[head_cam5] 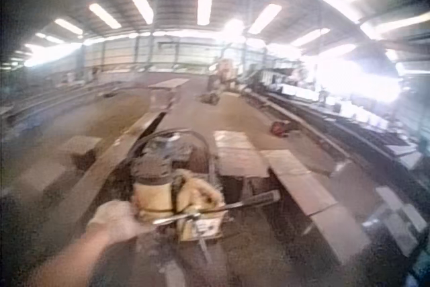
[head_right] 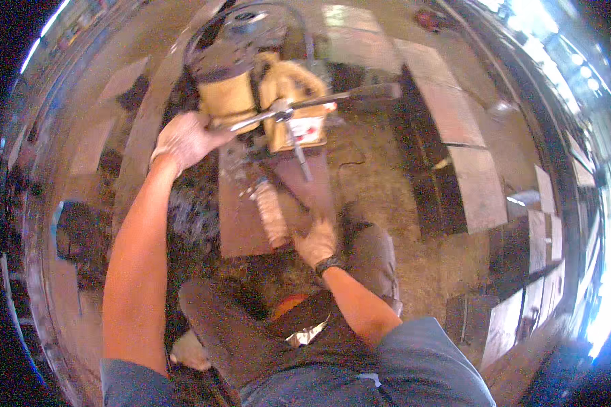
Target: The person operates a yellow drill press to drill holes into a metal sheet. They repeatedly position the sheet, lower the drill, and then use a brush to clear away metal shavings from the work area.
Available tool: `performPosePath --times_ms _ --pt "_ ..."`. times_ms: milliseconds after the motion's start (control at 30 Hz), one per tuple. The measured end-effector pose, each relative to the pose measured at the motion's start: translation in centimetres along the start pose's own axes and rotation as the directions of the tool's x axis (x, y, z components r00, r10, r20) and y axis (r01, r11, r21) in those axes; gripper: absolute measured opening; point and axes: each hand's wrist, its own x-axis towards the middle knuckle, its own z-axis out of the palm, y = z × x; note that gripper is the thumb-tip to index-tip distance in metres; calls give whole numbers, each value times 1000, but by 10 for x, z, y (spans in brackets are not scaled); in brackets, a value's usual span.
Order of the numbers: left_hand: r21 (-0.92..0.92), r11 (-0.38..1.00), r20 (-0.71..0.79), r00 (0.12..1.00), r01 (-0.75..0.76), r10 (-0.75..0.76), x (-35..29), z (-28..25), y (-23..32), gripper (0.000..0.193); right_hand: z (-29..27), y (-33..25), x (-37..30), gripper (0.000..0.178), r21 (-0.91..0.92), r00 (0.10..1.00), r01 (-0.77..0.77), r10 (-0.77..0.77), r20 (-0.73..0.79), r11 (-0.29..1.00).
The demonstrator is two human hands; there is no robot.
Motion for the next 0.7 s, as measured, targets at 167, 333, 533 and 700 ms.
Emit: performPosePath --times_ms 167,333,533,700 --pt "-90 996 48 999 21 -17 -11 -11 -4 73 -1 -40 8 93 -31 980 -130 134 151 991" --pt "-150 988 -38 999 22 -28 -16 -6 -7 71 19 -74 32 100 -11 932 -171 166 322 985" --pt "-118 992 32 998 51 -47 -11 -8 0 75 49 -85 56 92 -125 852 -246 276 445 961" --pt "-107 991 80 994 77 -68 -5 -9 2 74 57 -67 78 64 86 789 -349 243 564 933"
